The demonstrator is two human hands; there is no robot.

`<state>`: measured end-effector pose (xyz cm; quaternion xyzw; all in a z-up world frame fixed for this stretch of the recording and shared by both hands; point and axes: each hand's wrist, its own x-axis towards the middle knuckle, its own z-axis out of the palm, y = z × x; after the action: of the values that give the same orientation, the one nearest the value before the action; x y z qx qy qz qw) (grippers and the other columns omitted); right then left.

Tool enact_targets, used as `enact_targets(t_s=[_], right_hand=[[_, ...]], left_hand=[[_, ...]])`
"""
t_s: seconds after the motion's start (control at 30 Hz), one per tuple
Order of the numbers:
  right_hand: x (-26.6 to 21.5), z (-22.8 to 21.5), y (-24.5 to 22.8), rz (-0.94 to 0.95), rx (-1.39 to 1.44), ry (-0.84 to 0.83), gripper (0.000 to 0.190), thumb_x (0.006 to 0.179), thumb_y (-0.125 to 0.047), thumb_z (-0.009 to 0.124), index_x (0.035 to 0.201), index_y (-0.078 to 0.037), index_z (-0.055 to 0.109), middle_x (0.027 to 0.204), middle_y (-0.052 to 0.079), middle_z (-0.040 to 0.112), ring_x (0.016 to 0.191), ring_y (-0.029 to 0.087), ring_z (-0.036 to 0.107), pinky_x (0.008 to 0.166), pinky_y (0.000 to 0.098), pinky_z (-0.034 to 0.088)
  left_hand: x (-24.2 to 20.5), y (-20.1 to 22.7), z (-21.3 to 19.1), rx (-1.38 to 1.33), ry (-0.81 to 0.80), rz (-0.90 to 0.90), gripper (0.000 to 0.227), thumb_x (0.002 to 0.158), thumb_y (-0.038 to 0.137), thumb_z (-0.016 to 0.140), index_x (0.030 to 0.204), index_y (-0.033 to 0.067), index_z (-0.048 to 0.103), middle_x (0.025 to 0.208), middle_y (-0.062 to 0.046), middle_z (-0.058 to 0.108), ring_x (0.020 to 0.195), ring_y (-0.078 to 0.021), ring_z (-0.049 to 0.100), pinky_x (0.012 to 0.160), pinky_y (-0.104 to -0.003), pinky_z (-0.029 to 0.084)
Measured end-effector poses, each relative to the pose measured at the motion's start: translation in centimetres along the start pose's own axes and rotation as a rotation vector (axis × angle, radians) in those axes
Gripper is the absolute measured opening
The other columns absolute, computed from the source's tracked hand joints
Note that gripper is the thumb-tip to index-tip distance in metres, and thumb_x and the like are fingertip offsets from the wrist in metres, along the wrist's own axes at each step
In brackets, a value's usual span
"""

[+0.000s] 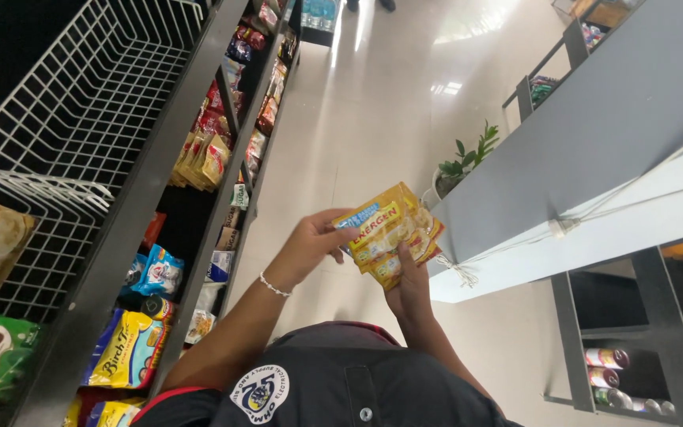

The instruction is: Wiping individual food packets with a cloth and organizing them on shelves in a grocery store.

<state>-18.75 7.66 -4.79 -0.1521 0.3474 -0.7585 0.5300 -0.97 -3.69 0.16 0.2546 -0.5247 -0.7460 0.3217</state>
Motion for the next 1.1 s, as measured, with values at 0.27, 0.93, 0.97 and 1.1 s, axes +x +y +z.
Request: enact_targets(t_s=[0.27, 0.93, 0.97, 1.1], right_hand=[[-0.8, -0.3, -0.4, 0.01, -0.011, -0.028, 0.051, 0.103, -0.021, 0.055, 0.149, -0.006, 0.038, 0.143, 0.014, 0.055, 0.129, 0.03, 0.059, 0.105, 0.0484, 0.053], [-0.1, 2.5, 2.9, 0.204, -0.095, -0.115, 0.049, 0.099, -0.014, 0.059, 0.143, -0.001, 0.044, 0.131, 0.018, 0.062, 0.116, 0.032, 0.066, 0.095, 0.0508, 0.059], [-0.1, 3.4, 3.3, 0.254, -0.077, -0.135, 0.049, 0.096, -0.015, 0.057, 0.141, 0.0, 0.044, 0.128, 0.019, 0.062, 0.113, 0.034, 0.067, 0.091, 0.0538, 0.059], [1.0, 3.1, 7.0, 0.392, 0.034, -0.241, 0.052, 0.098, -0.014, 0.055, 0.145, 0.004, 0.041, 0.132, 0.022, 0.061, 0.118, 0.035, 0.065, 0.099, 0.0517, 0.057]], left_hand=[[0.1, -0.9, 0.7, 0.025, 0.06, 0.024, 0.039, 0.093, 0.025, 0.074, 0.117, -0.0053, 0.073, 0.089, -0.01, 0.075, 0.069, -0.0145, 0.071, 0.055, -0.028, 0.059], [-4.2, 1.6, -6.8, 0.007, 0.211, 0.257, 0.022, 0.097, 0.016, 0.072, 0.11, 0.0001, 0.078, 0.094, -0.005, 0.074, 0.078, -0.0106, 0.067, 0.063, -0.025, 0.055], [-4.8, 1.9, -7.2, 0.036, 0.247, 0.243, 0.022, 0.096, 0.017, 0.073, 0.11, -0.0001, 0.078, 0.092, -0.005, 0.073, 0.076, -0.0103, 0.066, 0.061, -0.025, 0.054], [-7.6, 2.4, -10.0, 0.004, 0.374, 0.225, 0.025, 0.095, 0.019, 0.072, 0.109, -0.0011, 0.077, 0.086, -0.006, 0.075, 0.067, -0.0103, 0.066, 0.056, -0.025, 0.053]])
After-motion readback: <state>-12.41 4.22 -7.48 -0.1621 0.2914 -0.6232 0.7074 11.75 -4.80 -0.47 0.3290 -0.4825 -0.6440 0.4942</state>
